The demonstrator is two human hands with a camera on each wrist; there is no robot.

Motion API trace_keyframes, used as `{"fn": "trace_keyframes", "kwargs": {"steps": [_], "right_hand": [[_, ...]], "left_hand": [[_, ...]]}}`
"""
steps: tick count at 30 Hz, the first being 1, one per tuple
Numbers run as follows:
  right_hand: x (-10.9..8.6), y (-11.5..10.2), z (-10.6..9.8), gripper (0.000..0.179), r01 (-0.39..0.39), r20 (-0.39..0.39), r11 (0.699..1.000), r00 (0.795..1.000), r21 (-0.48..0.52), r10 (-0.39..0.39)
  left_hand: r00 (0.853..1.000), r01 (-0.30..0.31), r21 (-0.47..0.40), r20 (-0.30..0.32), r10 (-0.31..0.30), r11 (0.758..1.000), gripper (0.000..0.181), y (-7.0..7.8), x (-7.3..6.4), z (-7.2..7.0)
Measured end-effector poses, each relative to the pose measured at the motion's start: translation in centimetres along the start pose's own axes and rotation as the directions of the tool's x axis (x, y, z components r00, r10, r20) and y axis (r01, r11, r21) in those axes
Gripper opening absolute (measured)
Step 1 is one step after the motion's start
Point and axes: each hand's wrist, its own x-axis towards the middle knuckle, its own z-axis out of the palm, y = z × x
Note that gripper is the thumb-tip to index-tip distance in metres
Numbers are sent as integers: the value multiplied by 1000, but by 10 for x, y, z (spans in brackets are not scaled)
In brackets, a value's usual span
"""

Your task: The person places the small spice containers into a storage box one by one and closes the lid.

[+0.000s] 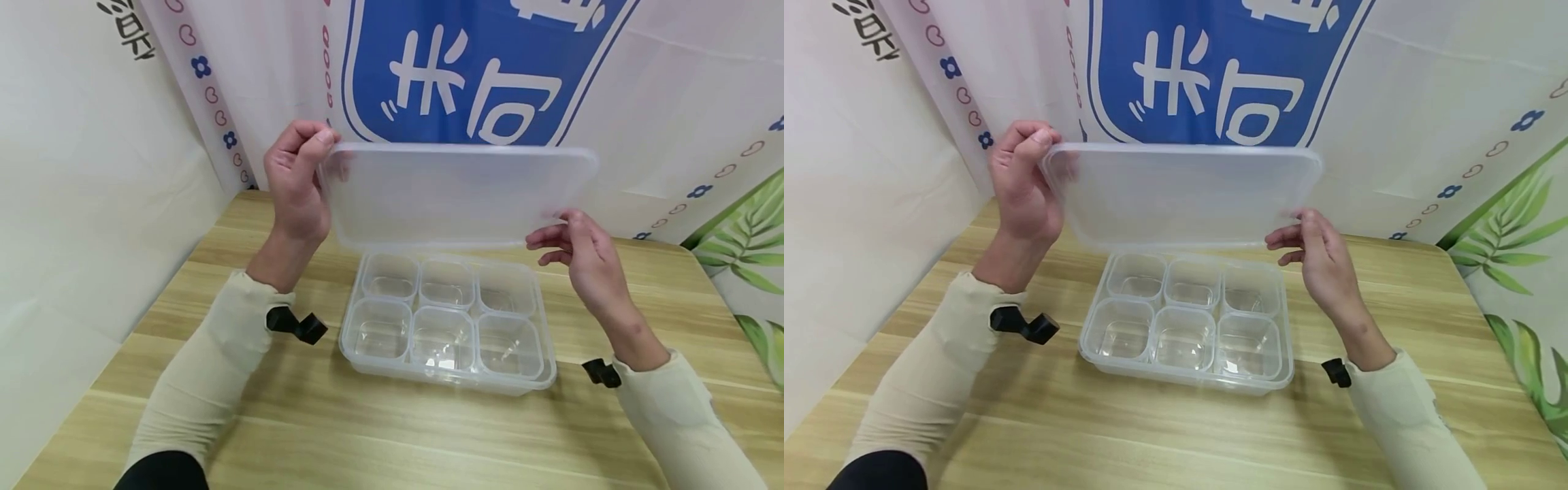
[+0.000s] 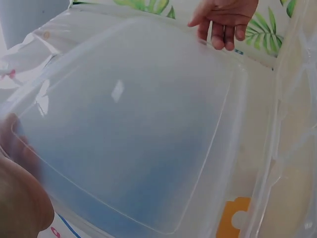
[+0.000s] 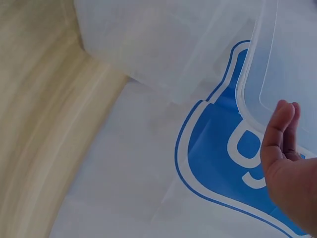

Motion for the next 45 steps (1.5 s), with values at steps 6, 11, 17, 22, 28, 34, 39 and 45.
{"fn": "trace_keyframes", "kwargs": {"steps": [6, 11, 17, 22, 28, 34, 39, 45], "right_hand": [[-8, 10, -6, 42, -89, -48, 990, 994, 113, 95], [-16, 16, -6, 23, -211, -64, 977, 975, 18, 212], [-24, 21, -4, 39, -247, -5, 962, 969, -119, 248], [-28, 24, -2, 59, -265, 1, 933, 962, -243, 274], [-38, 27, 3, 57, -214, 25, 903, 970, -373, 240], [-48, 30, 5, 61, -145, 21, 812, 982, -566, 190], [-52, 34, 6, 63, -122, 36, 766, 982, -631, 186], [-54, 36, 6, 63, -94, 35, 752, 987, -653, 154]], "left_hand": [[992, 90, -76, 100, -82, 993, 34, -7, -8, -5], [977, 179, -75, 135, -168, 981, 43, -12, -20, -13], [963, 254, 124, 59, -263, 959, 36, -20, -39, -21], [900, 427, 259, -29, -435, 866, 31, -25, -53, -33], [807, 542, 458, -50, -589, 704, 44, -26, -67, -45], [702, 606, 552, -33, -711, 573, 49, -29, -83, -48], [694, 561, 630, -3, -720, 537, 53, -32, -91, -52], [678, 557, 652, 1, -735, 515, 53, -36, -96, -55]]}}
